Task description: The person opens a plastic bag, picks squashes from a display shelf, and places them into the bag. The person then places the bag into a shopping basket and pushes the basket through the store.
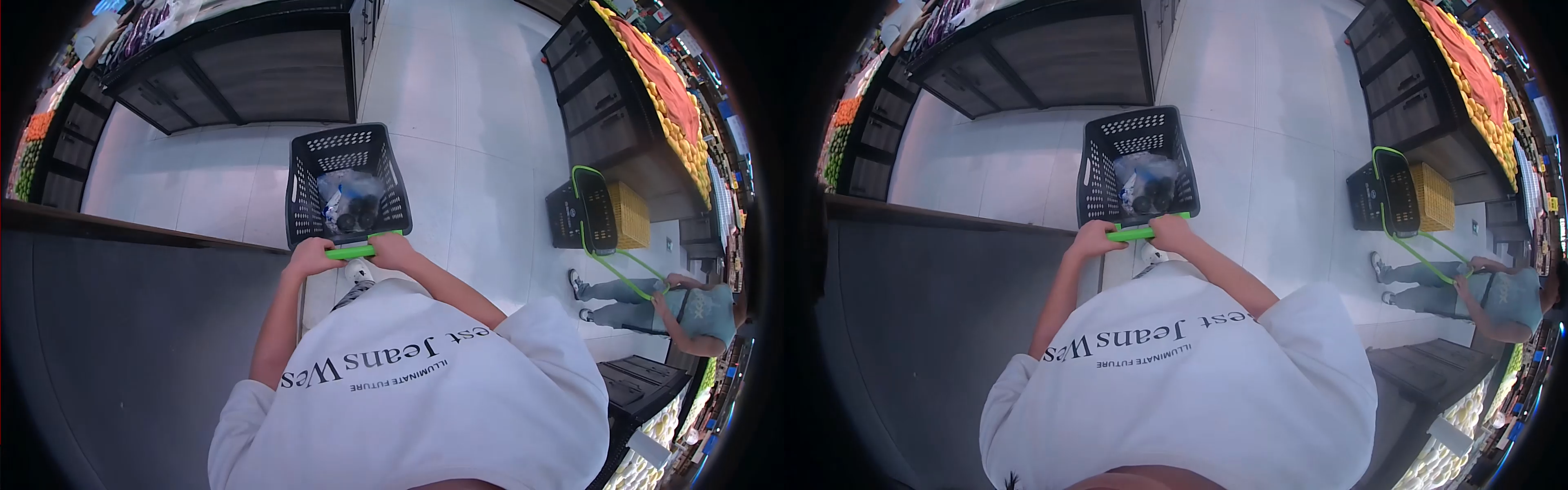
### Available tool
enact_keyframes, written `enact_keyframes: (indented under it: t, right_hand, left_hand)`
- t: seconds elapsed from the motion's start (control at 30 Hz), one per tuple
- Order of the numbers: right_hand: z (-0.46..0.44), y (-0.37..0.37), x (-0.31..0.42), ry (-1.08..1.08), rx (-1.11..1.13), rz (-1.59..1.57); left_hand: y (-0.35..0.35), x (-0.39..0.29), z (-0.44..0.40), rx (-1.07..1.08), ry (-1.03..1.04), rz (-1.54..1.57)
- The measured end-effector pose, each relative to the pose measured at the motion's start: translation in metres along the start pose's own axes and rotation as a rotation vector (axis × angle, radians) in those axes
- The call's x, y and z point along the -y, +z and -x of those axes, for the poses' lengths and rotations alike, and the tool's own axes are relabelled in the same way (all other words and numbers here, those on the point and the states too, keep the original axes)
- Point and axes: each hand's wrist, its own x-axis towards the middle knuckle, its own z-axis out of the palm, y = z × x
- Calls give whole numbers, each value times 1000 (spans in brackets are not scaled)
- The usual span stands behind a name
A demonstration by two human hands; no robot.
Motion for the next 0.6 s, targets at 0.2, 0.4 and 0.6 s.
enact_keyframes:
  t: [0.2, 0.4, 0.6]
  right_hand:
    - [90, -81, -72, -34, 63, 26]
    - [95, -89, -86, -52, -9, 54]
    - [113, -85, -87, -12, 71, 69]
  left_hand:
    - [25, -148, 16, -5, -121, 125]
    - [29, -174, 20, -129, -130, 142]
    - [41, -193, 35, -111, -195, 119]
